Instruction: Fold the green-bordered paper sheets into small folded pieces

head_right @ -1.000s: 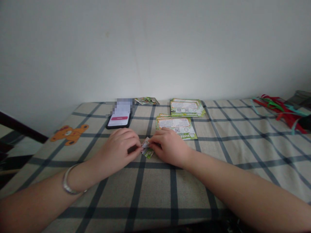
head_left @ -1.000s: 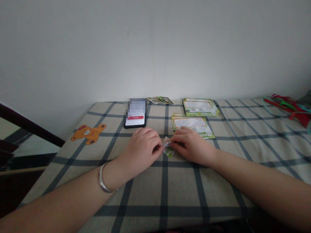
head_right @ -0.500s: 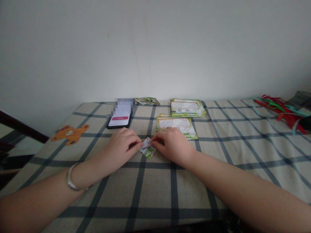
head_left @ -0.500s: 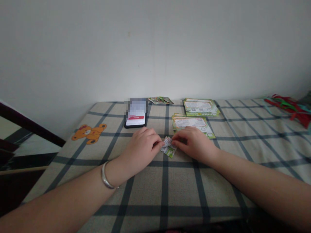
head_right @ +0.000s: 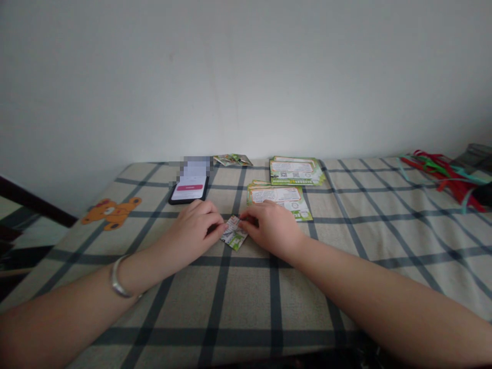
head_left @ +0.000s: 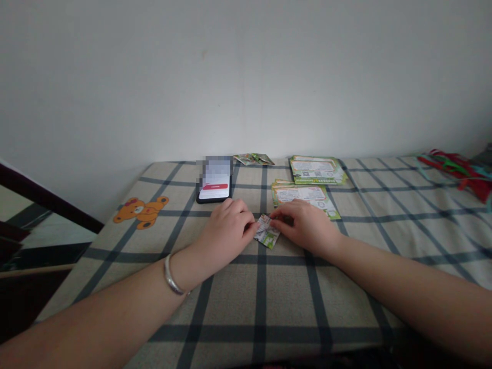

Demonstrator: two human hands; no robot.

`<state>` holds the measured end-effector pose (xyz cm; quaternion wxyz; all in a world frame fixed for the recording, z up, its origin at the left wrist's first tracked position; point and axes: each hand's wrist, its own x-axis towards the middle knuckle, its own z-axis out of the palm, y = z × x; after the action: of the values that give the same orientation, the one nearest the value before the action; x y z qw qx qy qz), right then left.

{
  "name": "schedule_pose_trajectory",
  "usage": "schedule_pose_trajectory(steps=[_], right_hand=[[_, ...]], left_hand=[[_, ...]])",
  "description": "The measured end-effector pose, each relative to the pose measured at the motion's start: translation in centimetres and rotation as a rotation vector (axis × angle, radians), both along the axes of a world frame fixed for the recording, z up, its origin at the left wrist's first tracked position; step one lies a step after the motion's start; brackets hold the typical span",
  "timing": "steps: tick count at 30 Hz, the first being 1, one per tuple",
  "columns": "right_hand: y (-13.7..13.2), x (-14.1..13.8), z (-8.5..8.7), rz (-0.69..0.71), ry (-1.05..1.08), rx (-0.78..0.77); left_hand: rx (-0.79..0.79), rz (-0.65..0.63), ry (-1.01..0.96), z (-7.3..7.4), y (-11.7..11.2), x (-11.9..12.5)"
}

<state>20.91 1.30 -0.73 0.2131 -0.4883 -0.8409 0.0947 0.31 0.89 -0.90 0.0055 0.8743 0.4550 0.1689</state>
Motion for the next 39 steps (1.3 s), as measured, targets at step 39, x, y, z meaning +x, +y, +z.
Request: schedule_pose_trajectory(steps=[39], right_hand=[[0.7, 0.7, -0.5, 0.185, -0.103, 0.144]], left_hand=[[0.045, -0.264, 0.005, 0.4, 0.3, -0.7]])
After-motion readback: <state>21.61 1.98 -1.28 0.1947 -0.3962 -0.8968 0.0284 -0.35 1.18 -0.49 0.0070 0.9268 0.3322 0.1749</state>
